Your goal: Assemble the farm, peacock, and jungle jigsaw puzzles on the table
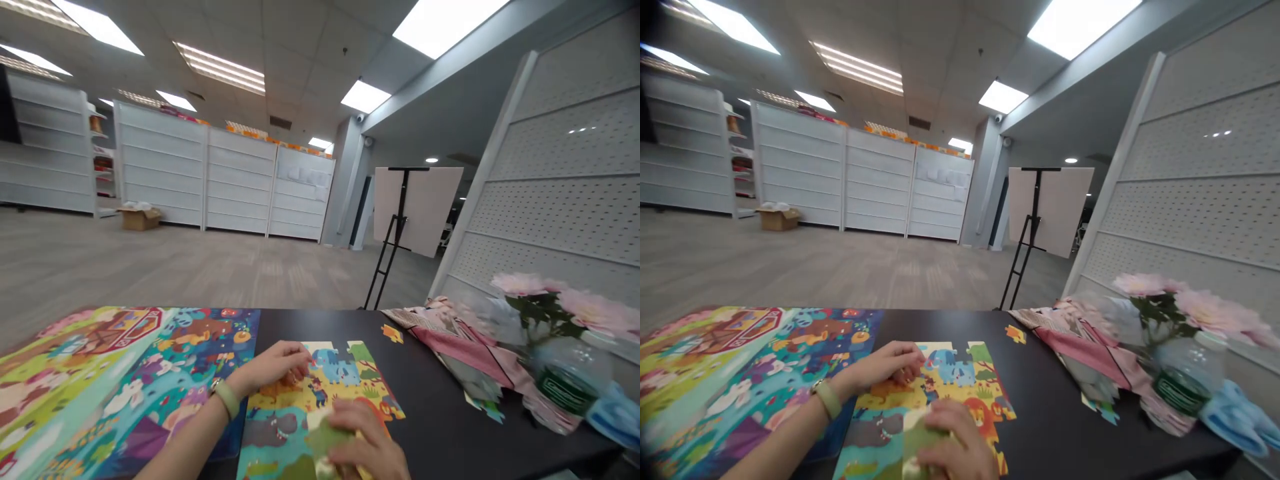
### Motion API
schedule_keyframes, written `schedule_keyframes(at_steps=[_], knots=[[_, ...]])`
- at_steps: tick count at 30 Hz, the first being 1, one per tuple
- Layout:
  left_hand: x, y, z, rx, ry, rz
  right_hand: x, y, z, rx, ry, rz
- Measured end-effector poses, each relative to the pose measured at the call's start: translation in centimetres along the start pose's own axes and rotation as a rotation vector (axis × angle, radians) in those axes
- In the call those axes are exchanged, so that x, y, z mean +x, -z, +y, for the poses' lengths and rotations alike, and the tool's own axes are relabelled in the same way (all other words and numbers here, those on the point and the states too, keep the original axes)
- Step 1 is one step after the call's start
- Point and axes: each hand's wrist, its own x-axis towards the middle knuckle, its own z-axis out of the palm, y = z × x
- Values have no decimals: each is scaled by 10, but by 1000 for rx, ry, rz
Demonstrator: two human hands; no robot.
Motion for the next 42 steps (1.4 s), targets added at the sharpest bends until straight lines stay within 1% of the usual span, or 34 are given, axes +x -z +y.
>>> schedule_keyframes(at_steps=[2, 4, 6, 7, 8, 10, 12, 14, 16, 19, 23, 27, 32, 34, 36, 38, 40, 42], knots=[[-3, 7, 3, -65, 13, -20, 50, -16, 20, 58, 27, 34], [-6, 18, 6, -89, -16, 21, 94, -32, 38, 93, 61, -11], [-8, 31, 6, -78, -58, 98, 122, -48, 53, 112, 88, -88], [-9, 39, 5, -64, -75, 143, 128, -55, 60, 124, 94, -115], [-9, 46, 2, -47, -88, 190, 129, -60, 67, 137, 89, -127], [-11, 60, -7, -9, -96, 278, 123, -67, 79, 166, 47, -108], [-12, 69, -17, 35, -87, 339, 114, -67, 87, 172, -29, -57], [-15, 75, -25, 91, -62, 366, 109, -64, 91, 164, -99, -13], [-17, 78, -27, 166, -26, 371, 110, -60, 91, 173, -171, 11], [-21, 78, -22, 313, 26, 356, 114, -60, 87, 219, -249, -12], [-26, 75, -11, 518, 54, 341, 115, -62, 84, 247, -235, -53], [-26, 71, -10, 676, 60, 358, 113, -63, 88, 233, -243, -34], [-23, 66, -10, 762, 79, 277, 115, -66, 99, 150, -288, -16], [-23, 65, -10, 781, 88, 259, 117, -62, 113, 80, -322, -19], [-23, 65, -11, 795, 98, 253, 115, -47, 138, -12, -384, -31], [-25, 65, -11, 801, 109, 249, 106, -22, 171, -119, -481, -55], [-27, 64, -7, 794, 123, 242, 89, 9, 204, -234, -602, -86], [-30, 61, 0, 793, 144, 211, 70, 36, 233, -333, -725, -126]])
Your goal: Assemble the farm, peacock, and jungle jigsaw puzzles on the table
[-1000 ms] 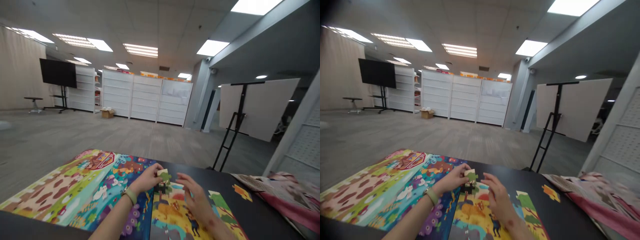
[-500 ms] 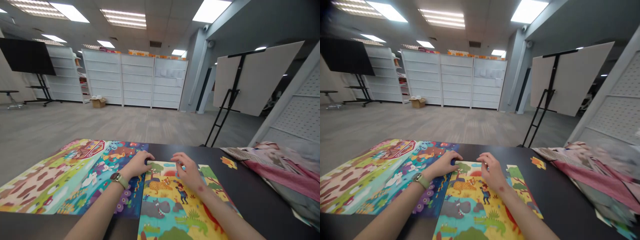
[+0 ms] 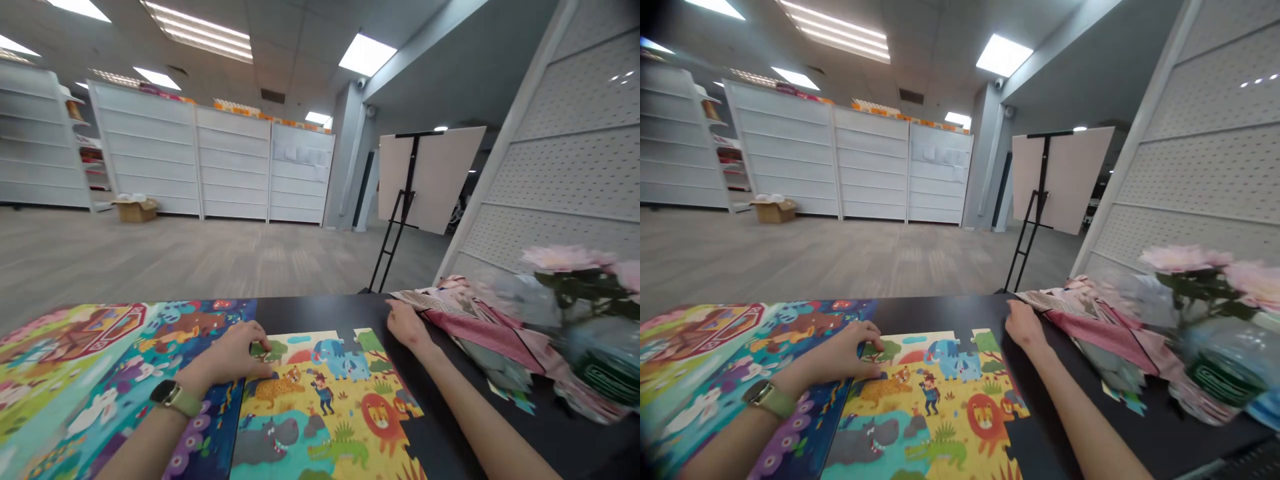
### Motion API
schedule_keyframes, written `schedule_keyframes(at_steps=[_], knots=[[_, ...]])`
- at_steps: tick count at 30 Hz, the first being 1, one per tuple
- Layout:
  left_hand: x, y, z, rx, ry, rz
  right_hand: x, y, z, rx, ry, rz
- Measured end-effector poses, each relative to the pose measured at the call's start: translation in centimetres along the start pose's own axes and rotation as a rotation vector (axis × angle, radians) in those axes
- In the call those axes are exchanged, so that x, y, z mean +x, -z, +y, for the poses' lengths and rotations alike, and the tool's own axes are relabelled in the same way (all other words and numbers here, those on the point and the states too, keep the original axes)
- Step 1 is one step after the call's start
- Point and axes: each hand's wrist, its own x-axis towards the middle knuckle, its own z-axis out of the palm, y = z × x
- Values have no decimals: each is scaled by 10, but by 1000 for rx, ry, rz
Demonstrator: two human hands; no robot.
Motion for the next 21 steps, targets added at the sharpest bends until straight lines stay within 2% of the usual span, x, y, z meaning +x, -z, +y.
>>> schedule_keyframes(at_steps=[2, 4, 8, 12, 16, 19, 21], knots=[[-4, 3, 8, 12, 6, -52, 5, 7, 31, -72, -87, -53], [-6, 5, 14, 19, 10, -89, 9, 7, 50, -112, -129, -112], [-6, 5, 18, 6, 29, -116, 18, 2, 63, -116, -140, -165], [-5, 4, 17, 25, 57, -156, 16, 3, 62, -55, -132, -145], [-5, 5, 19, 44, 54, -169, 2, 9, 49, 9, -143, -87], [-6, 5, 20, 47, 48, -173, -24, 26, 36, 65, -160, -18], [-5, 4, 19, 43, 40, -160, -54, 42, 26, 124, -150, 15]])
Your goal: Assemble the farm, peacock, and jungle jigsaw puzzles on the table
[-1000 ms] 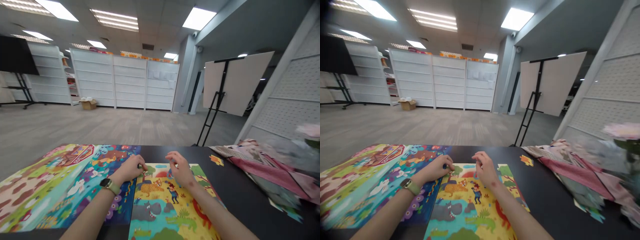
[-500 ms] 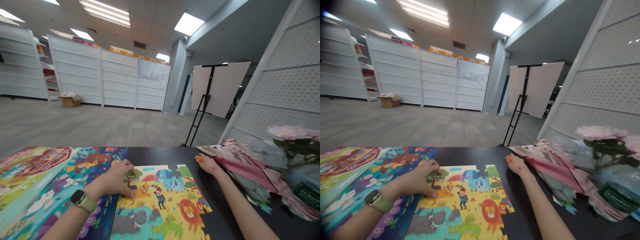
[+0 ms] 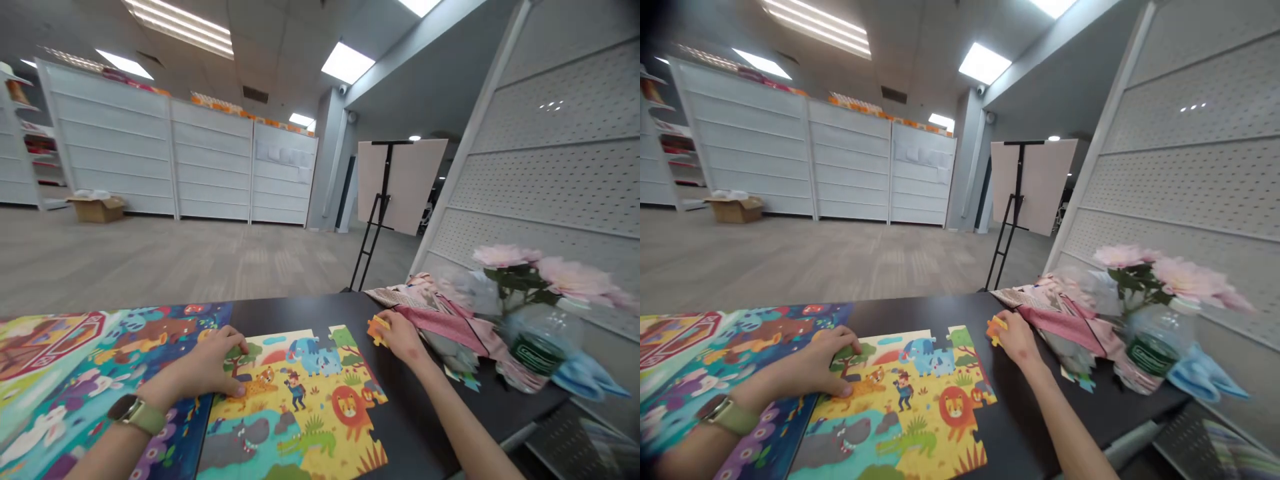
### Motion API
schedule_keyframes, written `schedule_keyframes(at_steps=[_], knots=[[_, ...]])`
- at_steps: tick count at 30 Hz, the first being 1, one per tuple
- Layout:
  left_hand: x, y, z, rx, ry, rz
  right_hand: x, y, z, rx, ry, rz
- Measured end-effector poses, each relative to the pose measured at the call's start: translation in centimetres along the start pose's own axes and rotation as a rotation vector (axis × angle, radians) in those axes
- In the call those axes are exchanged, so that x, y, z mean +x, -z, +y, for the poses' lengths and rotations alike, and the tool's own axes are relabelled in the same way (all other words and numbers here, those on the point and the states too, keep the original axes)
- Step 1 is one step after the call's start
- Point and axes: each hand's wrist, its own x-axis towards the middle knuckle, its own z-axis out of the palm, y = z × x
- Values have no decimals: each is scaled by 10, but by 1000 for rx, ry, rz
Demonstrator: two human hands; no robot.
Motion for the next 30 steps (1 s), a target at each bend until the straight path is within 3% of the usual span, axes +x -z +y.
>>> schedule_keyframes(at_steps=[4, 6, 9, 13, 18, 22, 25, 27, 30], knots=[[2, -2, -2, 22, 9, 8, -81, 19, -9, 180, 44, -40], [3, -2, -2, 44, 11, 6, -118, 18, -13, 431, -15, -98], [2, -3, -2, 66, 3, 24, -150, 6, -18, 560, -97, -148], [0, -3, -5, 83, -6, 38, -154, -6, -16, 495, -139, -168], [1, -5, 0, 129, -30, 89, -143, -5, 3, 9, -34, -4], [0, -28, 35, 189, -113, 222, -148, -7, 12, -125, 94, -28], [-2, -53, 63, 219, -339, 237, -157, -13, 8, -139, 120, -29], [-3, -66, 73, 226, -449, 221, -161, -14, 5, -126, 149, -2], [-5, -73, 75, 232, -457, 242, -155, -2, 21, -64, 161, 64]])
